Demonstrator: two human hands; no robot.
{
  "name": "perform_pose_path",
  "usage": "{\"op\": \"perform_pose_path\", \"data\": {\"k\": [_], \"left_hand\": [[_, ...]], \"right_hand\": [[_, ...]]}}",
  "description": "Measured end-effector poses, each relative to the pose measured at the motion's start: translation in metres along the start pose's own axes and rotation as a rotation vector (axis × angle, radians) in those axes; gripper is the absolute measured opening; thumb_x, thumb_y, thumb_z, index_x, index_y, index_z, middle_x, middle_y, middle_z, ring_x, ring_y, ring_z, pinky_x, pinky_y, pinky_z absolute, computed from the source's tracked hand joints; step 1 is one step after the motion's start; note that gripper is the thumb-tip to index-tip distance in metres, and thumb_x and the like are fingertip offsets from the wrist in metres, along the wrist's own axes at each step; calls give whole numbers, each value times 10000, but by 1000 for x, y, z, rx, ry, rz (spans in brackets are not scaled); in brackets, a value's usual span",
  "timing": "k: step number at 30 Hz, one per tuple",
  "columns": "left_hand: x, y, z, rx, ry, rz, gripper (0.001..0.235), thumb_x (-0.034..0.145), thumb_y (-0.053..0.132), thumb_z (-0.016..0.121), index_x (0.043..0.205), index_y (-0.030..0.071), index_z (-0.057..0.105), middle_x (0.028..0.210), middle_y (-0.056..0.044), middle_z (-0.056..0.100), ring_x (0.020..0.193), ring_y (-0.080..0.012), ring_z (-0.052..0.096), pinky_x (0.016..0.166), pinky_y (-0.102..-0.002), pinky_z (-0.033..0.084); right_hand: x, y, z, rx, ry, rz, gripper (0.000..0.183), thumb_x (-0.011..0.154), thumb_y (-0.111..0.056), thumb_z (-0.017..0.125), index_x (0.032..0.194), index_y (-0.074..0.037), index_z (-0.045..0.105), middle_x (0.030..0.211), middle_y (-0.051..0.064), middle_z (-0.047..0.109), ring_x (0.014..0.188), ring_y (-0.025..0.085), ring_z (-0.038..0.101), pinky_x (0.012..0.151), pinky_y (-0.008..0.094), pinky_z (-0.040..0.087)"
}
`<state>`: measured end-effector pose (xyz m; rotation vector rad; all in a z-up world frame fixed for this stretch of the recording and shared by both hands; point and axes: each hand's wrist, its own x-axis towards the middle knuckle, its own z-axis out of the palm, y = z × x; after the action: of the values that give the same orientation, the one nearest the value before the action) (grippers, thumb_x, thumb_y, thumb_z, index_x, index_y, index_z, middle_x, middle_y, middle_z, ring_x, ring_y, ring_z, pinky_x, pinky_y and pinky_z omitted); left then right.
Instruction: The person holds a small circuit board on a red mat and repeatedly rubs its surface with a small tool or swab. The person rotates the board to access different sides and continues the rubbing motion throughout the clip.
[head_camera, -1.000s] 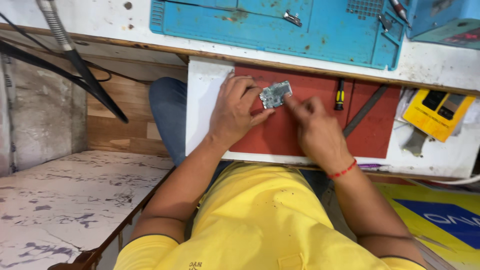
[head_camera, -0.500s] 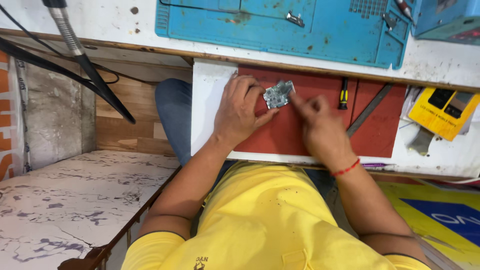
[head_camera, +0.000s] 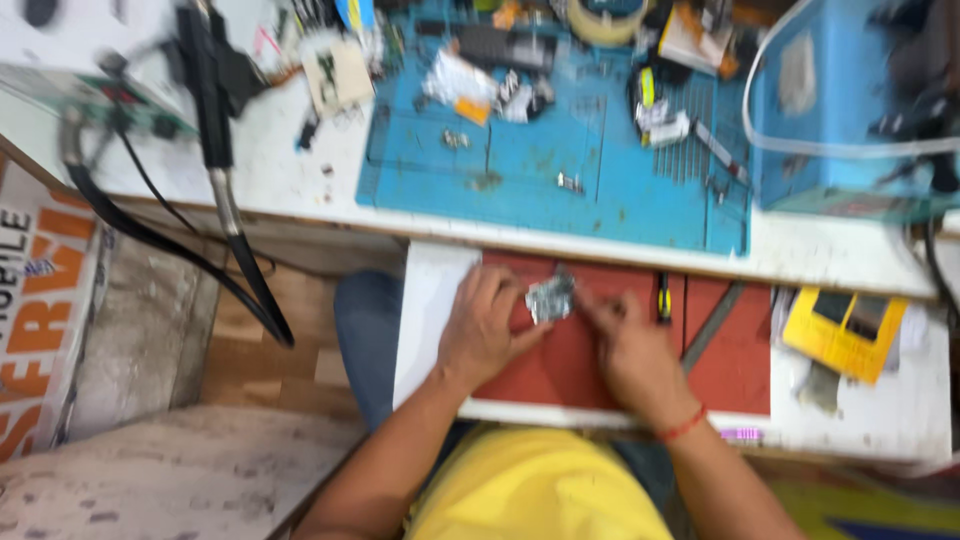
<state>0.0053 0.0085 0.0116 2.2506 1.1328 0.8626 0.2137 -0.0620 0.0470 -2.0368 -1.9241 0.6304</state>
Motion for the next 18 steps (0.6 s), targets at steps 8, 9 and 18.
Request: {"op": "perform_pose_path", "data": {"k": [8, 9, 18], "left_hand": [[2, 3, -1, 36, 18, 12, 496, 702, 309, 902, 1031, 27, 662, 1136, -142, 579, 1128, -347, 546, 1052, -488, 440], [0, 3, -1, 44, 11, 11, 492, 699, 301, 898, 1036, 28, 664, 1139, -139, 581, 1133, -346, 546, 1060, -488, 437], [-1, 0, -2, 50, 12, 13, 492, 712, 302, 893, 1054, 32, 666, 1150, -134, 578, 1138, -338, 545, 1060, -480, 447]], "right_hand": [[5, -2, -6, -19, -152, 16, 602, 886, -37, 518, 1436, -278, 564, 1133, 124, 622, 833, 396, 689, 725, 505, 553], [2, -4, -5, -30, -207, -8, 650, 863, -16, 512, 1452, -289, 554, 1124, 126, 618, 831, 393, 688, 731, 503, 554], [0, -3, -1, -35, -264, -17, 707, 860, -21, 525, 1503, -314, 552, 1134, 127, 620, 837, 409, 681, 717, 531, 535]]}}
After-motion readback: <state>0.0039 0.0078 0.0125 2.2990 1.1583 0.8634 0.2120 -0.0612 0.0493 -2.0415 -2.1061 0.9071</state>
